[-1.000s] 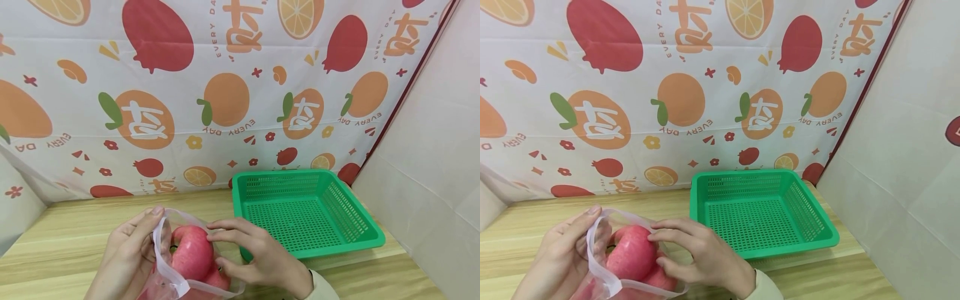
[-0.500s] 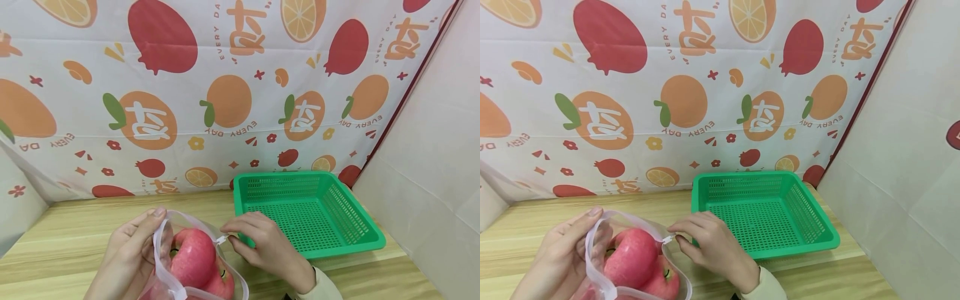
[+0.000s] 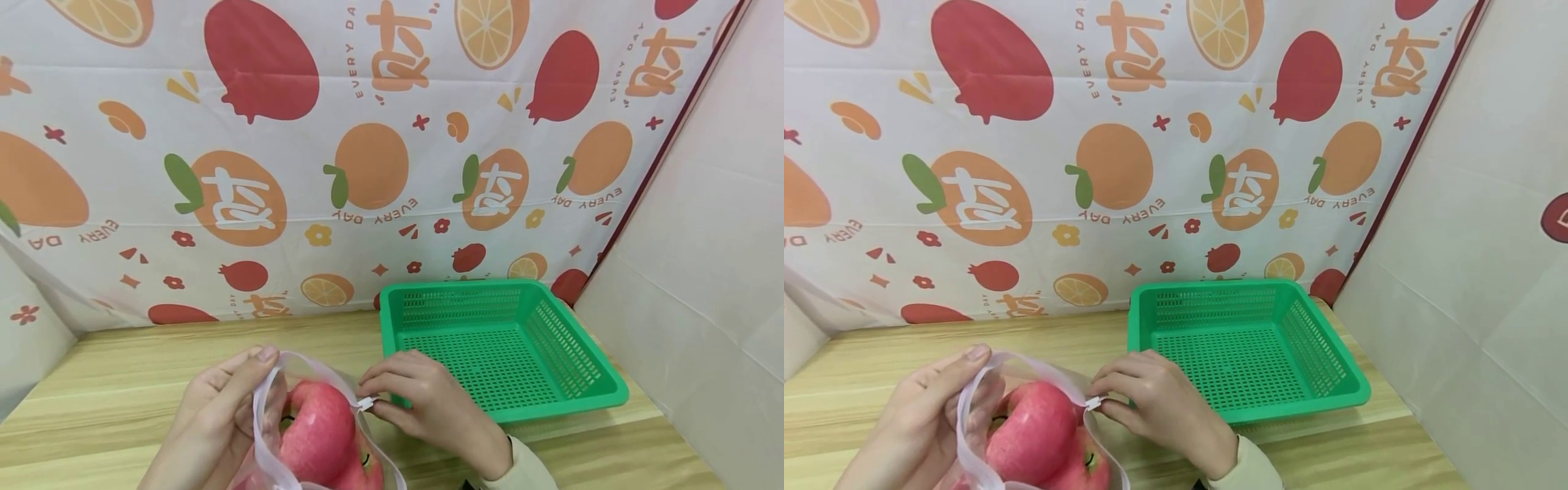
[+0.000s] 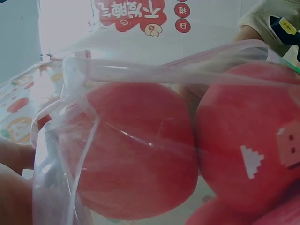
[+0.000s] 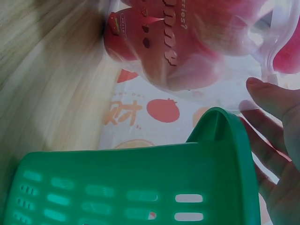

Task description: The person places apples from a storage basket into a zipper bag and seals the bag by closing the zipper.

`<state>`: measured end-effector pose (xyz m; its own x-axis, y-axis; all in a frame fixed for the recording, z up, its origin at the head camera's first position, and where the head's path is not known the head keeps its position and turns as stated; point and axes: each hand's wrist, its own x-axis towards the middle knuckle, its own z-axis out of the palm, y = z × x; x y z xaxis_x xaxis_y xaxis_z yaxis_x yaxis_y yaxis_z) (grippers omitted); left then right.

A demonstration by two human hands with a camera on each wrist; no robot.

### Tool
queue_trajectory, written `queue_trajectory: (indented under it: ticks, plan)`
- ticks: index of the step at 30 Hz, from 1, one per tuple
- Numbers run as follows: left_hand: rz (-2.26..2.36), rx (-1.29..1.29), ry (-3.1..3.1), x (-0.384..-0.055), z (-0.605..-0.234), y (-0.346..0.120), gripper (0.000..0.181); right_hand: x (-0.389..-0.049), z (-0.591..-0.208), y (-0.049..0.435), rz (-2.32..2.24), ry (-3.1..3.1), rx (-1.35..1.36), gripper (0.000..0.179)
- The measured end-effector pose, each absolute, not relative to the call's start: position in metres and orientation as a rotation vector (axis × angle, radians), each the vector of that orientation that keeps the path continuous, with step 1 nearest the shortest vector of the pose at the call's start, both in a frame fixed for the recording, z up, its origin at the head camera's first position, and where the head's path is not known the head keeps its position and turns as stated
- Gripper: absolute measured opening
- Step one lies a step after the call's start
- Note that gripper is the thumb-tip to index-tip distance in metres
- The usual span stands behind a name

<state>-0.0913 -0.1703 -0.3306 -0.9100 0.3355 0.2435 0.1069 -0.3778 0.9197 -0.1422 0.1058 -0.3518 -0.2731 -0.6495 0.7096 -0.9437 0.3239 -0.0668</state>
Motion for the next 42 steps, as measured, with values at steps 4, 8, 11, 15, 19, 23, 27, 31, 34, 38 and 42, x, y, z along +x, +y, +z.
queue_trajectory:
  ticks: [4, 8, 11, 15, 19, 23, 27, 31, 34, 38, 42]
  plan:
    - [2.412, 0.621, 1.668, -0.092, -0.332, -0.172, 0.033, -0.142, -0.351, 0.106, 0.647, -2.004, 1.411, 0.018]
    - [2.415, 0.571, 1.660, -0.093, -0.334, -0.174, 0.035, -0.142, -0.349, 0.107, 0.642, -1.984, 1.418, 0.017]
    - [2.406, 0.547, 1.682, -0.094, -0.334, -0.176, 0.035, -0.141, -0.347, 0.107, 0.632, -1.949, 1.425, 0.015]
    - [2.360, 0.614, 1.763, -0.094, -0.332, -0.179, 0.032, -0.141, -0.345, 0.107, 0.604, -1.912, 1.419, 0.010]
    - [2.306, 0.618, 1.857, -0.094, -0.329, -0.182, 0.031, -0.139, -0.342, 0.109, 0.628, -1.909, 1.410, 0.013]
    - [2.291, 0.628, 1.909, -0.094, -0.326, -0.186, 0.029, -0.138, -0.339, 0.112, 0.698, -1.900, 1.441, 0.019]
    - [2.279, 0.715, 1.930, -0.093, -0.323, -0.191, 0.026, -0.137, -0.336, 0.115, 0.835, -1.886, 1.497, 0.024]
    - [2.241, 0.739, 1.971, -0.094, -0.320, -0.193, 0.027, -0.137, -0.335, 0.117, 0.938, -1.845, 1.514, 0.021]
    - [2.214, 0.735, 2.021, -0.094, -0.319, -0.193, 0.027, -0.137, -0.334, 0.117, 0.971, -1.813, 1.509, 0.010]
    - [2.186, 0.748, 2.054, -0.094, -0.316, -0.191, 0.027, -0.137, -0.334, 0.119, 1.048, -1.806, 1.486, 0.002]
    - [2.151, 0.721, 2.093, -0.094, -0.314, -0.191, 0.029, -0.135, -0.335, 0.122, 1.138, -1.819, 1.430, 0.008]
